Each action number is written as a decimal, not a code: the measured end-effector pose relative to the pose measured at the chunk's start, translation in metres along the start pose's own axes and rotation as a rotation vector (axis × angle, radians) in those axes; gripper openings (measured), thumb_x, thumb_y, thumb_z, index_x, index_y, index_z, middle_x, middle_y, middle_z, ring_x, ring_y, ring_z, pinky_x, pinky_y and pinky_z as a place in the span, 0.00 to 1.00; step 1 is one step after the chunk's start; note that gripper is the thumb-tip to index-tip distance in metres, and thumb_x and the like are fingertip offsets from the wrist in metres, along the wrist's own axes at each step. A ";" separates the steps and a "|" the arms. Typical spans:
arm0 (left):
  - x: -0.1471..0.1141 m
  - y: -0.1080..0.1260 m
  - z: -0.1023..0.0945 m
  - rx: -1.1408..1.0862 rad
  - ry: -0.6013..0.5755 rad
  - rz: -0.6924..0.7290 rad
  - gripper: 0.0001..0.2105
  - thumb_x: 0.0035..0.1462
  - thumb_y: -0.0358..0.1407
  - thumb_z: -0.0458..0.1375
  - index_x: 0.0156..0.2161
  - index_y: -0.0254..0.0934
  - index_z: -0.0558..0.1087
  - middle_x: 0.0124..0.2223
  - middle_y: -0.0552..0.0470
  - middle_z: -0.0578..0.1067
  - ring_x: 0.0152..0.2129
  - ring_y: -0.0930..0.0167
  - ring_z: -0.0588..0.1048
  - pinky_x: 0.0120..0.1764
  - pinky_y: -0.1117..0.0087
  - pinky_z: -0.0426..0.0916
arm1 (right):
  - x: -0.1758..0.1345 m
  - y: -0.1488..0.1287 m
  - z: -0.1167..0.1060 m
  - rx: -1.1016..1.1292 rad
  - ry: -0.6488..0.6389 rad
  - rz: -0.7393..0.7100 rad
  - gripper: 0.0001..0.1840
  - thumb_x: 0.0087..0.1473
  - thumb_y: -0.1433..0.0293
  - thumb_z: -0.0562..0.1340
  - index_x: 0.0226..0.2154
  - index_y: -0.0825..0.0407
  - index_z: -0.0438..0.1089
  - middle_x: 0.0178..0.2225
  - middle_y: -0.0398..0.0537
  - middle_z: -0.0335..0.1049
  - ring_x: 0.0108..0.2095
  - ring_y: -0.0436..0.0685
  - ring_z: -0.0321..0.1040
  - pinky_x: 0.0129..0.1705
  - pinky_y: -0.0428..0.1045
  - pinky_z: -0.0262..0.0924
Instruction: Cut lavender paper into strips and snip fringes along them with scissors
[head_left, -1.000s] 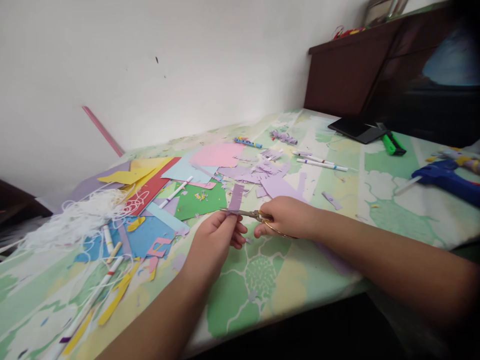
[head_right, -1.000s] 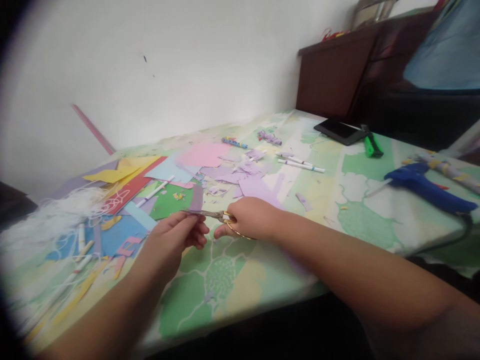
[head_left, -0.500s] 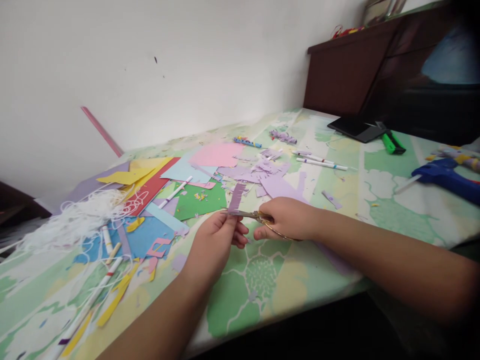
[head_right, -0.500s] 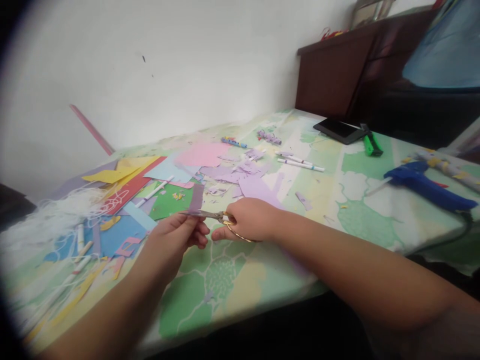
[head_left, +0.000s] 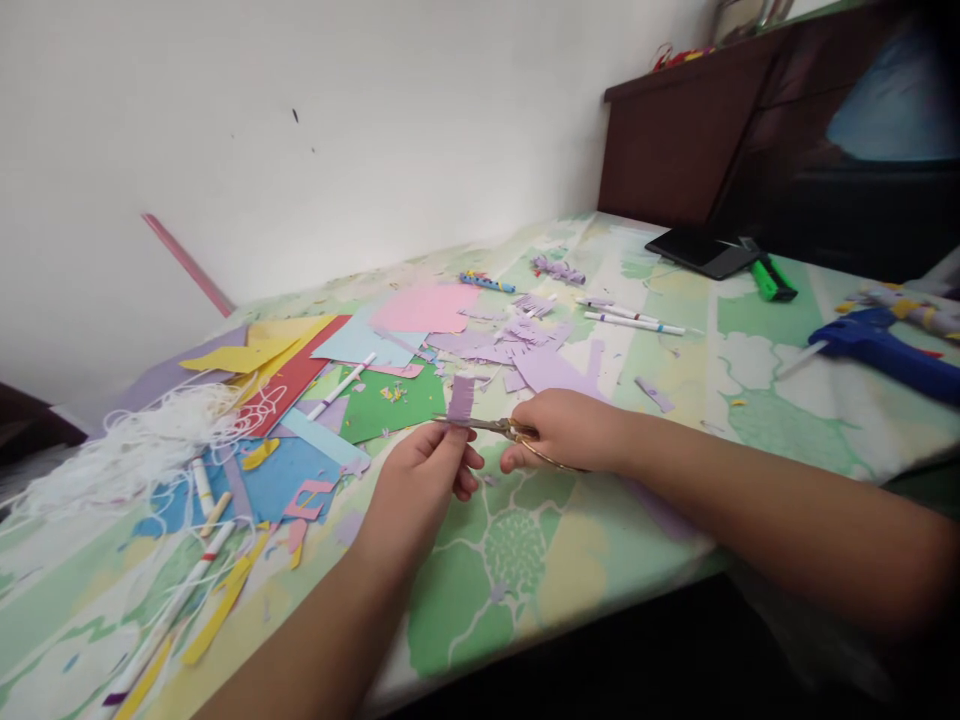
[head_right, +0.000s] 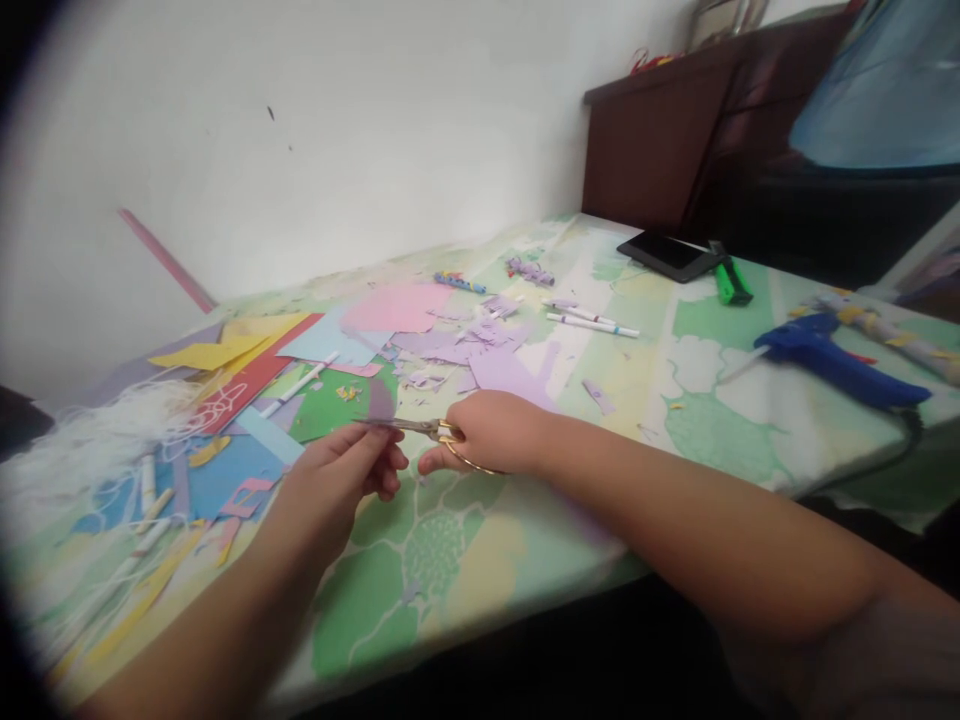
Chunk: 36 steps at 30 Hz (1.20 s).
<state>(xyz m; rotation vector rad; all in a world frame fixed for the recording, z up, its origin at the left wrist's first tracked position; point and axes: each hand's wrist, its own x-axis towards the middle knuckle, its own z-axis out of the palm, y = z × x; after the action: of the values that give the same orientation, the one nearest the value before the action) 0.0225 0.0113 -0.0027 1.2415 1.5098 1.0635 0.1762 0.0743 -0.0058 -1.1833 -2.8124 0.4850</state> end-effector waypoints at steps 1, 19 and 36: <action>0.000 0.000 0.000 -0.009 -0.004 -0.002 0.09 0.46 0.39 0.49 0.27 0.34 0.65 0.20 0.56 0.68 0.13 0.78 0.64 0.17 0.77 0.59 | 0.000 0.000 0.000 -0.003 -0.001 0.004 0.30 0.38 0.46 0.46 0.22 0.54 0.65 0.17 0.45 0.61 0.17 0.48 0.52 0.18 0.43 0.41; -0.004 0.003 0.002 0.017 0.030 0.005 0.08 0.47 0.38 0.48 0.26 0.35 0.64 0.18 0.58 0.66 0.13 0.79 0.63 0.18 0.78 0.58 | -0.003 0.000 -0.001 -0.019 -0.007 -0.022 0.31 0.37 0.45 0.45 0.23 0.54 0.64 0.18 0.45 0.61 0.18 0.48 0.52 0.17 0.42 0.42; -0.006 0.000 0.000 0.040 0.012 0.046 0.09 0.47 0.40 0.48 0.28 0.36 0.64 0.20 0.57 0.67 0.15 0.78 0.65 0.20 0.76 0.60 | -0.002 -0.002 -0.002 -0.010 -0.006 -0.036 0.28 0.39 0.47 0.46 0.22 0.54 0.64 0.17 0.44 0.60 0.17 0.47 0.52 0.18 0.42 0.42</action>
<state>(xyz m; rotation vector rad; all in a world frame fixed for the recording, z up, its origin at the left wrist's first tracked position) 0.0234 0.0055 -0.0022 1.3054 1.5252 1.0770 0.1766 0.0716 -0.0033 -1.1332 -2.8392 0.4744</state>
